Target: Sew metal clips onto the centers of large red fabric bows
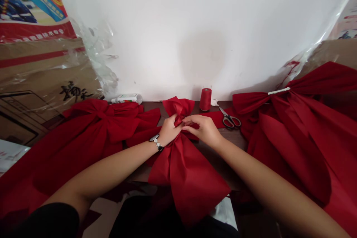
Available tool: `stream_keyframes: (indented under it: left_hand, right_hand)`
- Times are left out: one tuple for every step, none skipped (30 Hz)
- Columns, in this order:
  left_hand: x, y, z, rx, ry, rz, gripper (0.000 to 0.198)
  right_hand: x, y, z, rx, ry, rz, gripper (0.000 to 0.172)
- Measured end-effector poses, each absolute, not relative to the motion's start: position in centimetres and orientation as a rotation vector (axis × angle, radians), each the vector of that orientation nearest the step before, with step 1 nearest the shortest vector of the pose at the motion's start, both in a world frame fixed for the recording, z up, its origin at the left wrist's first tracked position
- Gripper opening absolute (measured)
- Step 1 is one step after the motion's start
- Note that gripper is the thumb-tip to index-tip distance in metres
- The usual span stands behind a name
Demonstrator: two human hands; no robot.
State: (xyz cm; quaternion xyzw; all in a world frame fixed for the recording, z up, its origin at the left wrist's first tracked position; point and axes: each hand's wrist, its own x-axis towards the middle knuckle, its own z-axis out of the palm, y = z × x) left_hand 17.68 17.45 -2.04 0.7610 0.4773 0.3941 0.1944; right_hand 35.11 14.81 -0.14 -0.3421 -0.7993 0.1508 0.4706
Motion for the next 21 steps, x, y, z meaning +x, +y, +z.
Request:
stream_keyframes:
  left_hand:
    - [17.70, 17.43, -2.04, 2.139, 1.346, 1.104, 0.016]
    - [17.71, 17.40, -2.03, 2.145, 1.352, 1.103, 0.015]
    - [17.73, 17.38, -2.02, 2.152, 1.353, 1.103, 0.015]
    - [17.74, 17.36, -2.00, 2.156, 1.350, 1.103, 0.015]
    - [17.75, 17.34, -1.98, 2.157, 1.344, 1.104, 0.015]
    - [17.75, 17.33, -1.95, 2.156, 1.336, 1.105, 0.015]
    - [17.75, 17.33, -1.93, 2.155, 1.328, 1.106, 0.015]
    - [17.74, 17.34, -1.91, 2.154, 1.321, 1.105, 0.015]
    - [17.72, 17.36, -1.90, 2.156, 1.315, 1.105, 0.015]
    - [17.70, 17.39, -1.90, 2.161, 1.308, 1.106, 0.015]
    - [17.68, 17.42, -1.90, 2.167, 1.301, 1.109, 0.015]
    - [17.66, 17.44, -1.92, 2.173, 1.295, 1.114, 0.015]
    - [17.64, 17.46, -1.93, 2.179, 1.290, 1.116, 0.015]
    - [17.63, 17.46, -1.95, 2.185, 1.288, 1.116, 0.016]
    - [17.62, 17.44, -1.96, 2.189, 1.285, 1.115, 0.017]
    - [17.62, 17.40, -1.96, 2.196, 1.279, 1.110, 0.018]
    - [17.64, 17.34, -1.96, 2.209, 1.273, 1.105, 0.020]
    - [17.66, 17.27, -1.95, 2.227, 1.267, 1.099, 0.021]
    - [17.69, 17.19, -1.94, 2.250, 1.262, 1.092, 0.022]
    - [17.73, 17.11, -1.93, 2.273, 1.256, 1.083, 0.023]
    - [17.76, 17.04, -1.92, 2.289, 1.251, 1.075, 0.023]
  right_hand:
    - [35.12, 14.80, -0.15, -0.840, -1.959, 0.367, 0.021]
    - [35.12, 14.79, -0.16, -0.844, -1.958, 0.364, 0.021]
    - [35.13, 14.79, -0.16, -0.849, -1.958, 0.363, 0.021]
    - [35.13, 14.79, -0.16, -0.852, -1.956, 0.362, 0.021]
    - [35.14, 14.79, -0.15, -0.855, -1.955, 0.361, 0.021]
    - [35.14, 14.80, -0.15, -0.857, -1.955, 0.361, 0.021]
    - [35.15, 14.83, -0.15, -0.859, -1.955, 0.361, 0.021]
    - [35.17, 14.85, -0.15, -0.860, -1.957, 0.363, 0.021]
    - [35.20, 14.89, -0.16, -0.860, -1.959, 0.366, 0.021]
    - [35.22, 14.92, -0.17, -0.858, -1.961, 0.370, 0.021]
    - [35.25, 14.96, -0.17, -0.856, -1.963, 0.374, 0.021]
    - [35.28, 14.98, -0.16, -0.853, -1.964, 0.381, 0.022]
    - [35.31, 15.00, -0.14, -0.852, -1.963, 0.389, 0.022]
    - [35.32, 14.99, -0.10, -0.853, -1.962, 0.398, 0.022]
    - [35.32, 14.98, -0.05, -0.857, -1.961, 0.412, 0.022]
    - [35.31, 14.95, 0.02, -0.863, -1.958, 0.431, 0.022]
    - [35.29, 14.91, 0.10, -0.873, -1.944, 0.456, 0.023]
    - [35.26, 14.86, 0.17, -0.888, -1.919, 0.488, 0.024]
    - [35.21, 14.82, 0.24, -0.909, -1.878, 0.522, 0.027]
    - [35.16, 14.79, 0.28, -0.933, -1.828, 0.558, 0.031]
    - [35.11, 14.78, 0.30, -0.955, -1.772, 0.592, 0.036]
